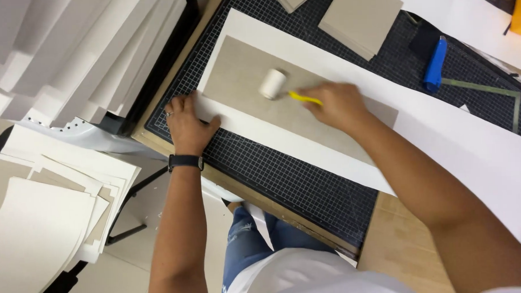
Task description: Applying glue to a large paper sheet using a roller and then attaching cardboard panels to it in a specific arrangement.
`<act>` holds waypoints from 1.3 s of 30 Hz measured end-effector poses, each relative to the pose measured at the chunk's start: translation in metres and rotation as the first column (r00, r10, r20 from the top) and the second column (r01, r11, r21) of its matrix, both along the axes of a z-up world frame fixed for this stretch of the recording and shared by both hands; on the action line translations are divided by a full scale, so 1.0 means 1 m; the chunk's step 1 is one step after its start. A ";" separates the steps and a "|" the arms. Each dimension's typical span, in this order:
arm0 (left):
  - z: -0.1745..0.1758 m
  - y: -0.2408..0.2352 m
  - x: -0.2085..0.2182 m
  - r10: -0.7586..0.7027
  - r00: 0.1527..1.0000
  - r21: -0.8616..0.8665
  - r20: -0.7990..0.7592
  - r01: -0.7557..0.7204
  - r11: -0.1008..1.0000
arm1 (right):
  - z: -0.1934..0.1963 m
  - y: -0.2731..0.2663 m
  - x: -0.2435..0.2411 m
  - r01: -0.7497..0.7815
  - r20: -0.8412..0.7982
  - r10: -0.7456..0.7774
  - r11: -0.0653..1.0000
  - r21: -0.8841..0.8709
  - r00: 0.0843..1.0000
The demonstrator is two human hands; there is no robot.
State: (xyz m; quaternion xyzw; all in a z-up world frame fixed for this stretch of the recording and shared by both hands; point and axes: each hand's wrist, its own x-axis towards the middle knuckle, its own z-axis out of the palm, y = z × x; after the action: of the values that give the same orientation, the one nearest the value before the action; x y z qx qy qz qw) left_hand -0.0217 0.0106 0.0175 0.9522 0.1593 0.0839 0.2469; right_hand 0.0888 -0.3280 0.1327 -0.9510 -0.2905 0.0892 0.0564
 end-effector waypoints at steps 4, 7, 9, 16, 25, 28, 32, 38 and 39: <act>0.001 0.000 -0.004 0.001 0.998 -0.032 -0.055 -0.003 0.999 | -0.023 0.084 0.041 -0.028 -0.015 0.029 0.997 0.078 0.999; 0.000 0.003 -0.002 -0.011 0.999 -0.018 -0.039 0.010 1.000 | -0.010 0.075 0.040 -0.082 0.004 0.082 0.990 0.117 0.997; 0.004 0.002 -0.002 -0.014 0.999 -0.035 -0.029 0.013 0.999 | 0.018 0.042 0.017 -0.064 -0.049 0.066 0.997 0.051 0.997; 0.000 0.000 -0.003 -0.001 1.000 -0.031 -0.024 0.001 1.000 | 0.076 -0.093 -0.042 -0.006 -0.020 -0.003 0.909 -0.416 1.000; 0.007 -0.001 -0.004 0.011 0.999 -0.075 -0.039 -0.014 0.997 | 0.000 0.065 -0.008 -0.083 -0.026 0.082 0.994 -0.072 0.996; 0.006 0.000 -0.003 0.003 1.000 -0.095 -0.022 -0.005 0.995 | -0.027 0.114 0.018 -0.110 0.018 0.109 0.989 0.096 0.994; 0.001 0.003 -0.014 -0.030 0.999 -0.093 0.018 0.032 0.995 | 0.005 0.086 -0.011 -0.046 -0.056 0.049 0.997 0.066 0.997; -0.006 0.014 -0.009 -0.094 0.992 -0.036 0.083 0.098 0.995 | 0.058 0.013 -0.072 0.192 -0.079 -0.206 0.969 -0.153 0.975; -0.011 0.015 -0.005 -0.119 0.988 -0.030 0.101 0.122 0.992 | 0.064 0.010 -0.083 0.254 -0.047 -0.264 0.953 -0.166 0.963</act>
State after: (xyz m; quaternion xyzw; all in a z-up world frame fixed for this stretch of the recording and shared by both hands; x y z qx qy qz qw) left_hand -0.0267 0.0257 0.0066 0.9502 0.0904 0.1130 0.2760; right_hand 0.0058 -0.3181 0.1970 -0.9787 -0.1532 0.1364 0.0020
